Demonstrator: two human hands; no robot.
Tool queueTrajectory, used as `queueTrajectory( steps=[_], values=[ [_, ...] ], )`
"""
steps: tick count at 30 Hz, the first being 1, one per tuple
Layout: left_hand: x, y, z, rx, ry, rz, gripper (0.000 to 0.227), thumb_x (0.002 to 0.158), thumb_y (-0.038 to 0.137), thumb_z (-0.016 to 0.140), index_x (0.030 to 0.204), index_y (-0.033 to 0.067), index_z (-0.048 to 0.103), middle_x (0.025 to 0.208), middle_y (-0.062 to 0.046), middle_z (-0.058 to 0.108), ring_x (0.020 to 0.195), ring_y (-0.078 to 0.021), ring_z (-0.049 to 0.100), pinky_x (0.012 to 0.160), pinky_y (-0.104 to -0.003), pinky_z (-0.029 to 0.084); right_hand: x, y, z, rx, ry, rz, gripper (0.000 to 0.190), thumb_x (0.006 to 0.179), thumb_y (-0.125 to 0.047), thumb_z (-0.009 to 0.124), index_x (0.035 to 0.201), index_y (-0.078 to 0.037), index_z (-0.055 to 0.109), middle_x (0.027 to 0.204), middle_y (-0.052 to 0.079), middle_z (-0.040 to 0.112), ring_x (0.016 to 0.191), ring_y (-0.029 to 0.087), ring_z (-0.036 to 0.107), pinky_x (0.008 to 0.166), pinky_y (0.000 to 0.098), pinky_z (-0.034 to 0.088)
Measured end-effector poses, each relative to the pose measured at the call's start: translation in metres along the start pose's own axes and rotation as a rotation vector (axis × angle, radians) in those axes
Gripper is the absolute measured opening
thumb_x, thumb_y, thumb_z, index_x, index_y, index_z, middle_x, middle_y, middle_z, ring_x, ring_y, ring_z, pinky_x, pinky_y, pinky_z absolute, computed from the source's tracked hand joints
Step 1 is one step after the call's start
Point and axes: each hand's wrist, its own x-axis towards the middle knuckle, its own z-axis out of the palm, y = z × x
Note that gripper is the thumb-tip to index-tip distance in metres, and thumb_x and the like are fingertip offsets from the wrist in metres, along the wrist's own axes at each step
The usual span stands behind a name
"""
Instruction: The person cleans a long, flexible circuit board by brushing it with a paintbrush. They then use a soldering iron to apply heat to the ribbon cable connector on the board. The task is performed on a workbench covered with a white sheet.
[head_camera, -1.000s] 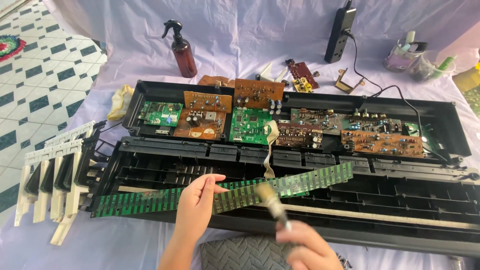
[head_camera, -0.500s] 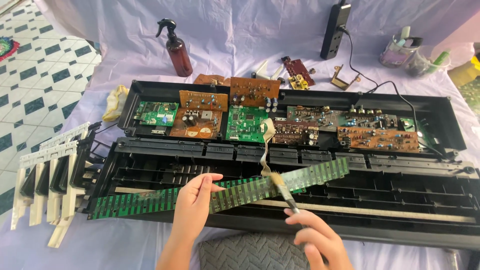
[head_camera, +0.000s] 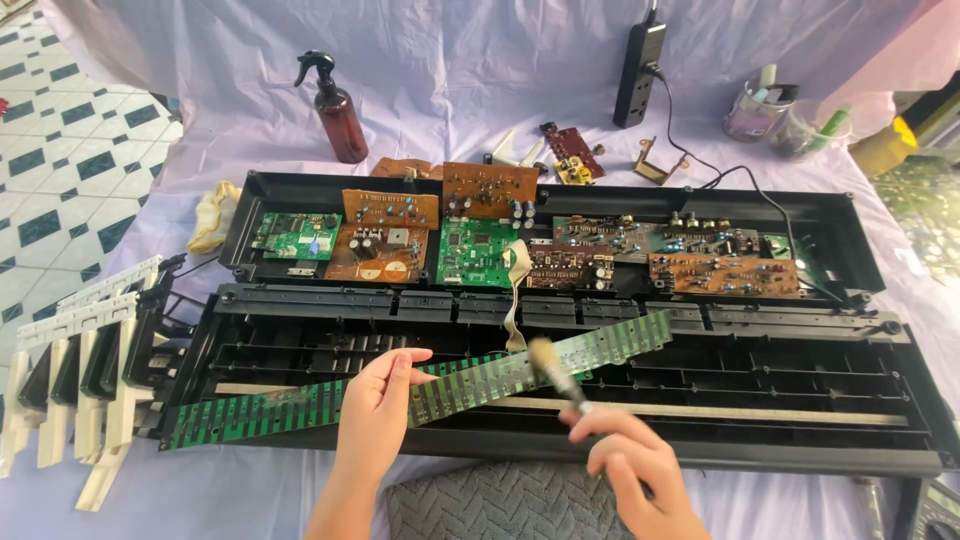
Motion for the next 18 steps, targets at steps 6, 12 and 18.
queueTrajectory(
  steps=[6, 12, 18],
  values=[
    [0.001, -0.002, 0.000, 0.003, 0.002, 0.000, 0.037, 0.099, 0.025, 0.052, 0.111, 0.0039, 0.080, 0.082, -0.008, 0.084, 0.050, -0.0096, 0.041, 0.048, -0.024, 0.034, -0.013, 0.022, 0.007, 0.405, 0.124, -0.081, 0.046, 0.103, -0.021, 0.042, 0.062, -0.005, 0.056, 0.087, 0.020, 0.071, 0.085, 0.039, 0.075, 0.080, 0.0526, 0.062],
    [0.003, -0.008, 0.003, 0.012, 0.016, -0.018, 0.035, 0.099, 0.021, 0.052, 0.109, 0.0028, 0.081, 0.080, -0.008, 0.085, 0.053, -0.0120, 0.047, 0.052, -0.025, 0.038, -0.006, 0.021, 0.001, 0.285, 0.064, -0.091, 0.040, 0.098, -0.014, 0.040, 0.064, -0.003, 0.059, 0.086, 0.017, 0.073, 0.081, 0.034, 0.075, 0.075, 0.0451, 0.062],
    [0.000, -0.001, 0.002, 0.060, 0.006, -0.039, 0.037, 0.101, 0.023, 0.050, 0.111, 0.0038, 0.081, 0.081, -0.008, 0.084, 0.055, -0.0127, 0.049, 0.054, -0.025, 0.039, -0.006, 0.029, 0.002, 0.388, 0.217, -0.027, 0.058, 0.107, -0.032, 0.042, 0.060, -0.004, 0.059, 0.084, 0.018, 0.071, 0.077, 0.036, 0.075, 0.073, 0.0461, 0.060]
  ],
)
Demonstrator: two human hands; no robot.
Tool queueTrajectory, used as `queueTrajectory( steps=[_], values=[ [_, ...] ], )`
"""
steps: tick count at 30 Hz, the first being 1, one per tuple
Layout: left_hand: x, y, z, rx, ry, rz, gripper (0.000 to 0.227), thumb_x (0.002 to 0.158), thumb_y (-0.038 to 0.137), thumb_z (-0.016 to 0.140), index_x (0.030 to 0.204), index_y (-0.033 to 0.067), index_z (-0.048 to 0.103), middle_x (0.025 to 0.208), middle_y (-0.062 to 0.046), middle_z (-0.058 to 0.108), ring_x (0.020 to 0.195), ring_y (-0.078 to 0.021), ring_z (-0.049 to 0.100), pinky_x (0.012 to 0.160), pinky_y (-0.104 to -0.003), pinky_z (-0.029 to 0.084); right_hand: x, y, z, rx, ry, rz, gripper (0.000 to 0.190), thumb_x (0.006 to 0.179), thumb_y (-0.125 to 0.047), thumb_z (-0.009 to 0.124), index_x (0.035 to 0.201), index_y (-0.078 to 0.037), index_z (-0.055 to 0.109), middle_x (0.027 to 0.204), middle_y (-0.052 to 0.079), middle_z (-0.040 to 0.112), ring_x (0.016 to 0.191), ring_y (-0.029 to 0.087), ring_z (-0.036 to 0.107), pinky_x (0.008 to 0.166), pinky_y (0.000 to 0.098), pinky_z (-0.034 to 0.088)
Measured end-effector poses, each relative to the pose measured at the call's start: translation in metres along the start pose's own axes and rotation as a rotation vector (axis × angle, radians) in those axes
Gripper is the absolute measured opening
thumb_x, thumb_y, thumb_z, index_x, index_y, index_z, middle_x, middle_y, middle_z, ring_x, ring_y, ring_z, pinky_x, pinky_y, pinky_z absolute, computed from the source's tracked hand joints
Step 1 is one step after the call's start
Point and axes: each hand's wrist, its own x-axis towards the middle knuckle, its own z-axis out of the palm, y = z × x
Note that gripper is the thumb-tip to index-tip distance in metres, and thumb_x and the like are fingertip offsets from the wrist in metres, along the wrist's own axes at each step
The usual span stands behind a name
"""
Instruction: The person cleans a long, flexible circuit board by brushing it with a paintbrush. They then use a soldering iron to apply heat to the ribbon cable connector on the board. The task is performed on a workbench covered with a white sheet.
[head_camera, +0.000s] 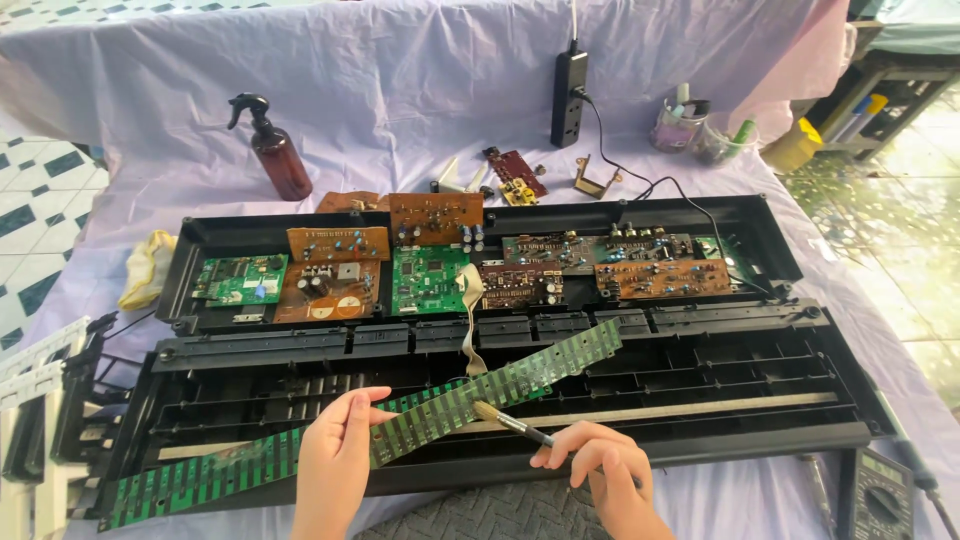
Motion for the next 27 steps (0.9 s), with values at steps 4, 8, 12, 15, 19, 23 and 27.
queueTrajectory(
  steps=[4, 8, 12, 15, 19, 23, 27],
  values=[
    [0.001, -0.001, 0.001, 0.009, 0.008, 0.051, 0.036, 0.100, 0.021, 0.050, 0.110, 0.0032, 0.080, 0.080, -0.008, 0.084, 0.053, -0.0119, 0.046, 0.051, -0.025, 0.036, 0.001, -0.002, 0.002, 0.053, -0.005, -0.002, 0.053, 0.105, -0.028, 0.043, 0.061, -0.003, 0.059, 0.084, 0.018, 0.070, 0.078, 0.036, 0.073, 0.074, 0.0470, 0.058],
    [-0.002, 0.006, 0.000, 0.026, -0.005, 0.006, 0.037, 0.101, 0.023, 0.049, 0.112, 0.0033, 0.079, 0.083, -0.008, 0.084, 0.053, -0.0124, 0.047, 0.052, -0.025, 0.037, 0.002, -0.001, 0.002, 0.051, -0.004, 0.006, 0.052, 0.107, -0.031, 0.043, 0.064, -0.004, 0.057, 0.086, 0.017, 0.070, 0.079, 0.036, 0.074, 0.076, 0.0471, 0.060],
    [-0.006, 0.008, 0.000, 0.045, -0.003, 0.039, 0.037, 0.101, 0.023, 0.049, 0.112, 0.0040, 0.079, 0.082, -0.007, 0.086, 0.051, -0.0119, 0.047, 0.050, -0.025, 0.036, 0.001, -0.001, 0.001, 0.039, -0.010, -0.014, 0.050, 0.107, -0.028, 0.042, 0.065, -0.005, 0.056, 0.086, 0.017, 0.069, 0.079, 0.035, 0.074, 0.076, 0.0432, 0.058],
    [-0.004, -0.002, 0.001, 0.027, 0.019, 0.102, 0.035, 0.101, 0.022, 0.050, 0.109, 0.0040, 0.079, 0.080, -0.007, 0.085, 0.053, -0.0121, 0.049, 0.052, -0.024, 0.038, 0.001, 0.000, 0.002, 0.044, 0.003, -0.014, 0.048, 0.106, -0.026, 0.041, 0.065, -0.006, 0.057, 0.086, 0.017, 0.069, 0.078, 0.034, 0.072, 0.076, 0.0451, 0.058],
    [-0.004, -0.001, 0.002, 0.020, 0.017, 0.114, 0.037, 0.101, 0.024, 0.049, 0.110, 0.0034, 0.078, 0.082, -0.006, 0.085, 0.054, -0.0120, 0.048, 0.054, -0.024, 0.039, -0.001, 0.000, 0.002, 0.033, -0.019, -0.046, 0.048, 0.106, -0.026, 0.041, 0.066, -0.005, 0.057, 0.086, 0.017, 0.069, 0.077, 0.034, 0.072, 0.075, 0.0434, 0.058],
    [-0.004, 0.000, 0.002, -0.010, 0.042, 0.099, 0.035, 0.100, 0.022, 0.051, 0.109, 0.0038, 0.079, 0.081, -0.006, 0.084, 0.056, -0.0123, 0.054, 0.055, -0.024, 0.042, -0.002, 0.004, 0.001, 0.053, -0.021, -0.023, 0.055, 0.109, -0.035, 0.040, 0.066, -0.004, 0.058, 0.088, 0.018, 0.068, 0.079, 0.036, 0.073, 0.077, 0.0447, 0.058],
    [-0.004, -0.003, 0.002, -0.017, 0.029, 0.137, 0.036, 0.099, 0.025, 0.051, 0.109, 0.0046, 0.079, 0.080, -0.006, 0.083, 0.056, -0.0116, 0.055, 0.054, -0.023, 0.041, -0.004, 0.007, -0.001, 0.049, -0.008, -0.042, 0.056, 0.109, -0.036, 0.040, 0.067, -0.005, 0.058, 0.087, 0.018, 0.068, 0.078, 0.036, 0.073, 0.077, 0.0456, 0.058]
  ],
)
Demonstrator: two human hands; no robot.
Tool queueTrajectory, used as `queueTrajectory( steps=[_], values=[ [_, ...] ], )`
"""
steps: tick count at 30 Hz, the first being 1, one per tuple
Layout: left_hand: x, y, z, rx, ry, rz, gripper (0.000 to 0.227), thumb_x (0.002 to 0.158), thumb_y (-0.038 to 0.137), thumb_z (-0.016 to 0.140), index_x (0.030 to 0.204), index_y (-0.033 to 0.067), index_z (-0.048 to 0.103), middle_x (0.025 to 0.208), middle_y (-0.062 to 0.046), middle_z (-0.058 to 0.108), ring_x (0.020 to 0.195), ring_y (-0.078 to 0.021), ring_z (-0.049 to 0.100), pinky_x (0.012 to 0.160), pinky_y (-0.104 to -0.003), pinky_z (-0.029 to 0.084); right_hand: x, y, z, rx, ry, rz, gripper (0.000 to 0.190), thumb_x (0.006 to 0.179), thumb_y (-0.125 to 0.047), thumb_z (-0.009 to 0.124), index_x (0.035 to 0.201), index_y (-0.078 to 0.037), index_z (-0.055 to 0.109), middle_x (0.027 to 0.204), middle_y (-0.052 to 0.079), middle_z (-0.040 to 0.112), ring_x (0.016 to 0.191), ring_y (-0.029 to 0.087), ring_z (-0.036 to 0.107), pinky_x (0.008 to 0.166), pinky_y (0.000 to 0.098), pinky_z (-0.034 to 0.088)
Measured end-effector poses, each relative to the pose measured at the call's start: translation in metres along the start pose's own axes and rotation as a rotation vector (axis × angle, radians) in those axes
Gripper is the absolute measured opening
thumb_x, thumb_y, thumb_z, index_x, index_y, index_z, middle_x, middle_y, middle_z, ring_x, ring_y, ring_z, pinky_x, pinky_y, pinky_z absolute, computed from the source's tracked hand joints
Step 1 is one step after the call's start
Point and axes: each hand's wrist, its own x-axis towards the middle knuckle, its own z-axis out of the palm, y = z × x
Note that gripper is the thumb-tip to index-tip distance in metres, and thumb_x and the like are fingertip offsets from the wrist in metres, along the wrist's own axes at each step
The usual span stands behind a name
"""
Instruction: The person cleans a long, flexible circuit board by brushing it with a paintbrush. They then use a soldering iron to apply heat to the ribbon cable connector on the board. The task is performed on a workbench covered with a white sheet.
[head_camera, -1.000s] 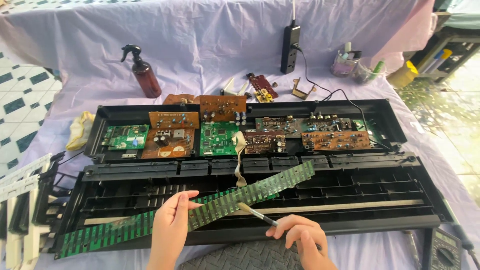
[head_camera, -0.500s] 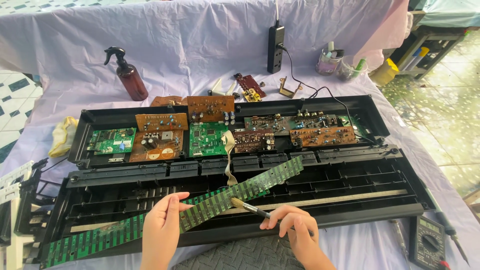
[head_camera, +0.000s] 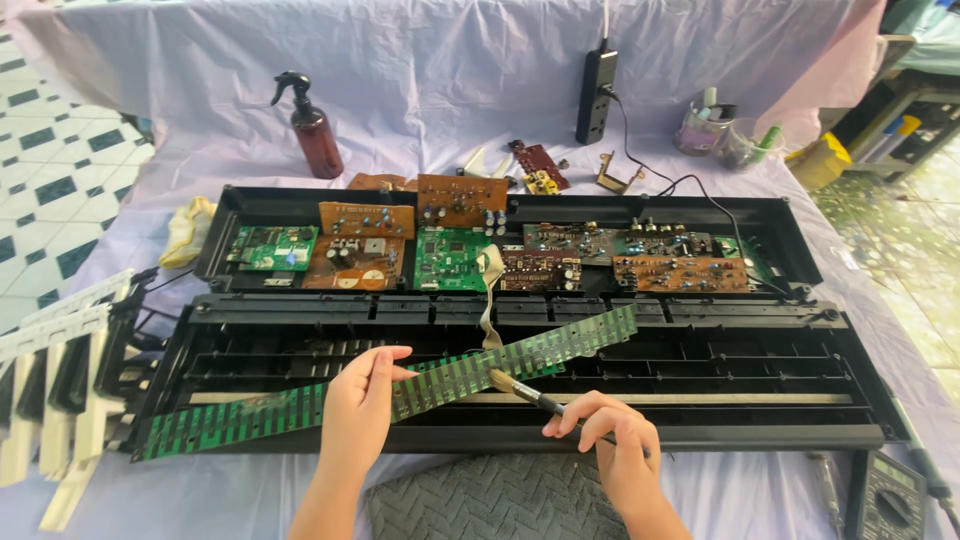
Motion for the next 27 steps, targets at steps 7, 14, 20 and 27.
queueTrajectory(
  steps=[7, 14, 20, 27],
  values=[
    [-0.0012, 0.0015, -0.0006, -0.049, -0.019, -0.035, 0.038, 0.101, 0.026, 0.050, 0.112, 0.0033, 0.078, 0.082, -0.008, 0.084, 0.056, -0.0106, 0.055, 0.054, -0.022, 0.041, -0.0007, -0.0026, 0.0026, 0.025, 0.000, 0.035, 0.058, 0.110, -0.040, 0.040, 0.068, -0.004, 0.059, 0.088, 0.018, 0.068, 0.080, 0.036, 0.072, 0.079, 0.0470, 0.057],
    [-0.0016, 0.0030, 0.0000, -0.007, -0.014, -0.025, 0.037, 0.101, 0.026, 0.050, 0.112, 0.0050, 0.078, 0.083, -0.006, 0.083, 0.057, -0.0105, 0.056, 0.054, -0.023, 0.042, -0.0012, -0.0030, 0.0025, -0.002, 0.002, 0.034, 0.058, 0.110, -0.038, 0.039, 0.067, -0.004, 0.059, 0.089, 0.017, 0.069, 0.080, 0.035, 0.073, 0.077, 0.0454, 0.058],
    [-0.0004, -0.0011, 0.0004, -0.013, -0.015, -0.019, 0.037, 0.101, 0.026, 0.050, 0.111, 0.0045, 0.078, 0.082, -0.006, 0.083, 0.060, -0.0113, 0.059, 0.057, -0.023, 0.044, -0.0023, 0.0009, 0.0001, 0.029, 0.000, 0.034, 0.057, 0.110, -0.039, 0.040, 0.069, -0.005, 0.059, 0.090, 0.018, 0.068, 0.080, 0.036, 0.072, 0.079, 0.0468, 0.057],
    [0.0010, -0.0010, 0.0003, -0.016, -0.020, -0.024, 0.038, 0.101, 0.028, 0.050, 0.112, 0.0046, 0.078, 0.082, -0.007, 0.083, 0.060, -0.0114, 0.060, 0.057, -0.023, 0.045, -0.0022, -0.0027, 0.0034, -0.008, 0.011, 0.035, 0.055, 0.110, -0.035, 0.038, 0.068, -0.005, 0.058, 0.090, 0.017, 0.069, 0.081, 0.035, 0.072, 0.079, 0.0472, 0.059]
  ],
)
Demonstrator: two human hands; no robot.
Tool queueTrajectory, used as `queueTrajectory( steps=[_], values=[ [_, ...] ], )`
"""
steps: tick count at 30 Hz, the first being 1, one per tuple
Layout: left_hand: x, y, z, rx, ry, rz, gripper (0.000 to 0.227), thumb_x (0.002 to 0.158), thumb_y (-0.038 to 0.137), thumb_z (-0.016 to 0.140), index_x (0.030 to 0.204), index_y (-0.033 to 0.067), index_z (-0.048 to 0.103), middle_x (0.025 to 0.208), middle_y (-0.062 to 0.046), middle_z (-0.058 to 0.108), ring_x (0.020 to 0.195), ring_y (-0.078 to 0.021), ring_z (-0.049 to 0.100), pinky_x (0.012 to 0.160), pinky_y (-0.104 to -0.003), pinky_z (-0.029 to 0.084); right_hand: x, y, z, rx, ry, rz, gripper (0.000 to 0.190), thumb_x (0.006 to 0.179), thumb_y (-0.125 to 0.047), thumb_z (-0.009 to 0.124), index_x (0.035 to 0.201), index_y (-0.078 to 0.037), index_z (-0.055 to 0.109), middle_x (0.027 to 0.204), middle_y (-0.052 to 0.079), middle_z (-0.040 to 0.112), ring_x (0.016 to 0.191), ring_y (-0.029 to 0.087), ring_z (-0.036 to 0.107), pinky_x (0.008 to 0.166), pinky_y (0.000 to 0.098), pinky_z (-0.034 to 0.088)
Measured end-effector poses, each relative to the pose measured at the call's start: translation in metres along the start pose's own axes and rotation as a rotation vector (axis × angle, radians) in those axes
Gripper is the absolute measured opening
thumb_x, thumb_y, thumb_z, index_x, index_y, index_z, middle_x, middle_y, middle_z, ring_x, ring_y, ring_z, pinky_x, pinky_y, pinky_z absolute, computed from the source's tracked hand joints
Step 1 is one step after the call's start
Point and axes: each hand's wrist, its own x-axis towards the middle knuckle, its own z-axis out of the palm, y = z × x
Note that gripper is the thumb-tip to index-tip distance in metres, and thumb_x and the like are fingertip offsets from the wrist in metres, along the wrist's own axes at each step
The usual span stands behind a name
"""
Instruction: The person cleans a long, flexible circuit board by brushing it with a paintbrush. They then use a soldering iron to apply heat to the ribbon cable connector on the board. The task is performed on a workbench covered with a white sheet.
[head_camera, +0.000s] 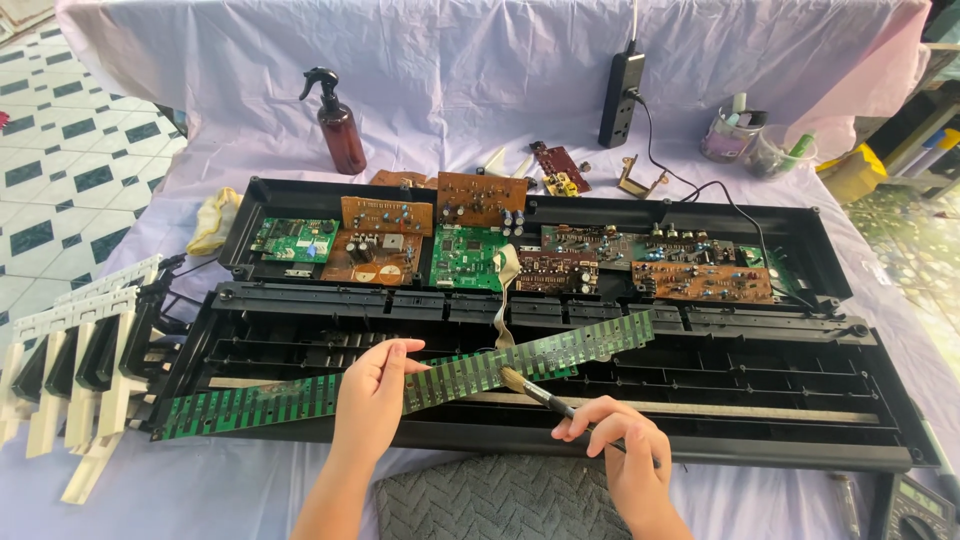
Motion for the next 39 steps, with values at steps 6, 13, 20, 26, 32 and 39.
queueTrajectory(
  steps=[6, 13, 20, 26, 32, 39],
  values=[
    [0.002, 0.000, 0.000, -0.036, 0.001, 0.023, 0.036, 0.101, 0.024, 0.050, 0.111, 0.0029, 0.077, 0.082, -0.008, 0.083, 0.063, -0.0122, 0.065, 0.059, -0.023, 0.048, 0.001, -0.004, 0.000, 0.057, -0.152, 0.026, 0.053, 0.105, -0.033, 0.045, 0.065, -0.002, 0.061, 0.070, 0.016, 0.069, 0.061, 0.028, 0.067, 0.057, 0.0359, 0.055],
    [0.002, 0.000, 0.000, 0.001, 0.012, 0.057, 0.038, 0.101, 0.027, 0.049, 0.111, 0.0025, 0.077, 0.083, -0.006, 0.084, 0.060, -0.0110, 0.058, 0.058, -0.023, 0.045, 0.000, -0.008, 0.004, -0.371, -0.076, -0.137, 0.045, 0.105, -0.022, 0.042, 0.070, -0.003, 0.064, 0.099, 0.013, 0.073, 0.094, 0.028, 0.077, 0.086, 0.0392, 0.063],
    [0.002, 0.001, 0.000, 0.004, 0.006, 0.001, 0.038, 0.101, 0.027, 0.050, 0.113, 0.0038, 0.078, 0.082, -0.007, 0.084, 0.056, -0.0101, 0.055, 0.053, -0.022, 0.041, 0.004, -0.016, 0.007, -0.410, -0.060, -0.199, 0.038, 0.102, -0.018, 0.044, 0.071, -0.004, 0.062, 0.096, 0.012, 0.072, 0.093, 0.026, 0.070, 0.085, 0.0376, 0.057],
    [0.003, -0.001, 0.001, 0.004, -0.002, 0.019, 0.038, 0.101, 0.027, 0.049, 0.112, 0.0031, 0.077, 0.083, -0.007, 0.083, 0.058, -0.0105, 0.055, 0.055, -0.023, 0.041, 0.008, -0.022, 0.015, -0.572, 0.006, -0.142, 0.032, 0.098, -0.015, 0.049, 0.074, -0.003, 0.066, 0.103, 0.009, 0.076, 0.080, 0.018, 0.068, 0.073, 0.0301, 0.056],
    [0.004, -0.001, 0.000, -0.022, 0.007, 0.004, 0.037, 0.101, 0.023, 0.049, 0.113, 0.0019, 0.077, 0.084, -0.008, 0.083, 0.059, -0.0110, 0.056, 0.055, -0.023, 0.043, 0.002, -0.021, 0.010, -0.519, -0.010, -0.155, 0.042, 0.101, -0.023, 0.045, 0.064, -0.007, 0.060, 0.078, 0.007, 0.077, 0.065, 0.016, 0.066, 0.061, 0.0258, 0.052],
    [0.001, 0.004, 0.000, -0.028, 0.032, -0.020, 0.036, 0.102, 0.023, 0.050, 0.113, 0.0024, 0.078, 0.086, -0.007, 0.082, 0.056, -0.0098, 0.049, 0.053, -0.022, 0.038, 0.003, -0.019, 0.021, -0.571, 0.076, -0.242, 0.035, 0.103, -0.020, 0.045, 0.079, -0.002, 0.062, 0.100, 0.015, 0.076, 0.087, 0.023, 0.073, 0.081, 0.0316, 0.060]
  ],
)
